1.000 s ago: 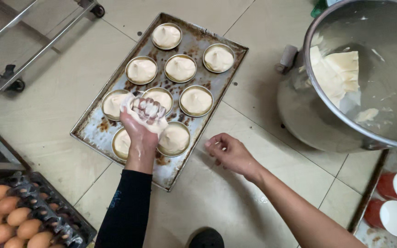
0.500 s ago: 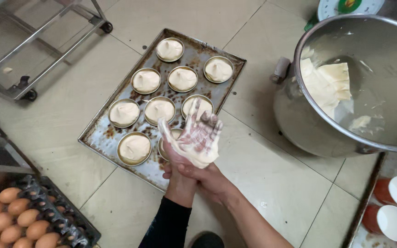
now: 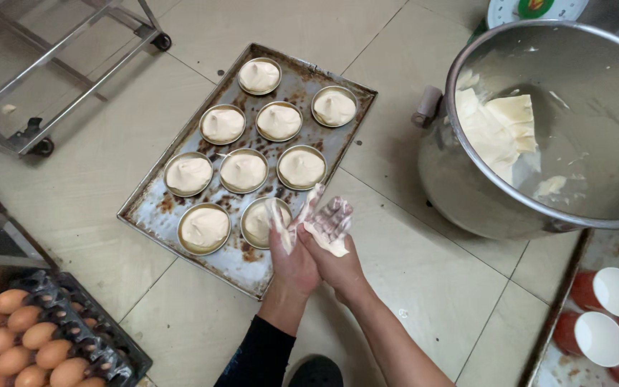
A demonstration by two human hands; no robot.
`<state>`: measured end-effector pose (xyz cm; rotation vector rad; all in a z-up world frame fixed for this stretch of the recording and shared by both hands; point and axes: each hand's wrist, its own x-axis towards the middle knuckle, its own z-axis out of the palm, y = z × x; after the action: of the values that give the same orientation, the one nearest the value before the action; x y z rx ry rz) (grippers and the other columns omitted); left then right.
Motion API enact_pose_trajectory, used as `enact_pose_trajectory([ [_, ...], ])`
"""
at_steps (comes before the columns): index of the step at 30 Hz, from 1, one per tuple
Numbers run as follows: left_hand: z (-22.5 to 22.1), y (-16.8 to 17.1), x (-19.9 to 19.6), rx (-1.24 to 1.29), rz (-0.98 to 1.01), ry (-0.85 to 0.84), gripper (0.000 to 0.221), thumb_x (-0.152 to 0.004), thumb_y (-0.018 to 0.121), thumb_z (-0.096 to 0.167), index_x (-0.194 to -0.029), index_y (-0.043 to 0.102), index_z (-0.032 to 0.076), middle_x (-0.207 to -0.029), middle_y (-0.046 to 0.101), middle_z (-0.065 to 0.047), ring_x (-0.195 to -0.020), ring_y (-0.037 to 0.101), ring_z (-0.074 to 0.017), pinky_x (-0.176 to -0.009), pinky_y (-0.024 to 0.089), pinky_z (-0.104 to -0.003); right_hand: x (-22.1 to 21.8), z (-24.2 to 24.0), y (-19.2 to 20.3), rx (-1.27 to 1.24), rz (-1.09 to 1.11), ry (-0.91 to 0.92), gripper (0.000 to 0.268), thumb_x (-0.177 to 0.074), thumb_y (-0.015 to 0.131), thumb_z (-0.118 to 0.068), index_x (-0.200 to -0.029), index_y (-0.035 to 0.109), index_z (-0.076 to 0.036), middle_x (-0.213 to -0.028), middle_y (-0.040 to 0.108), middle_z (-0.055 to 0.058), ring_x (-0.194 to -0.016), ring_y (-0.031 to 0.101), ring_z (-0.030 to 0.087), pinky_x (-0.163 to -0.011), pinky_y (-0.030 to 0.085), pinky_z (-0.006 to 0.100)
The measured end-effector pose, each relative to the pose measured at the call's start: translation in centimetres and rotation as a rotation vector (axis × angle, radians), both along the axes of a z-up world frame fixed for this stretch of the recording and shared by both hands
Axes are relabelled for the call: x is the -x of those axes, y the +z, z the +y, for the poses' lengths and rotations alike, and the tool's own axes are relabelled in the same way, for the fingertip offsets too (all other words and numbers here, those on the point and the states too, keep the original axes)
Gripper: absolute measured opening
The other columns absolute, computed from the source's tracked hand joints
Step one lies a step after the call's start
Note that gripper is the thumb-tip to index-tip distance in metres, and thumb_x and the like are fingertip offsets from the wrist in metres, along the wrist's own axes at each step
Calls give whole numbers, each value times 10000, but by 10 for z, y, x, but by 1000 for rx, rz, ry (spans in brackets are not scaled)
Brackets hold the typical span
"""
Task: The person portioned batter by hand from a large metal bowl into small molds on a tray.
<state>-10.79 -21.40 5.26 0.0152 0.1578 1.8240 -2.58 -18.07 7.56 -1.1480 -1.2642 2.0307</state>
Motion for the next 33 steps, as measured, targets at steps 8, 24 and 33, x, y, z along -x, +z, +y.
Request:
enact_pose_trajectory([
  [8, -19, -12, -22, 85, 584, 36, 428, -1123, 458, 310, -1478, 487, 73, -1275, 627, -105, -1193, 592, -224, -1072, 467, -446, -18, 13, 19, -917, -361, -11, 228, -835, 805, -222, -791, 707, -21, -659, 693, 142, -580, 681, 251, -549, 537, 371],
  [24, 68, 91, 43, 711, 1558, 355, 637, -1010, 571, 360, -1506, 361, 21, -874, 673, -120, -814, 658, -296, -730, 543, -464, -14, 21, 33, -859, -18, 64, 327, -1133, 494, -202, -1344, 558, 39, -1173, 683, 236, -1116, 657, 324, -951, 482, 410],
  [33, 38, 54, -23, 684, 1966, 571, 931, -996, 660, 218, -1663, 78, -69, -1446, 518, -252, -1351, 518, -369, -1153, 357, -519, -7, 40, 22, -578, -250, -274, 396, -1034, 602, -302, -902, 668, 65, -761, 686, 180, -703, 656, 232, -657, 533, 428],
])
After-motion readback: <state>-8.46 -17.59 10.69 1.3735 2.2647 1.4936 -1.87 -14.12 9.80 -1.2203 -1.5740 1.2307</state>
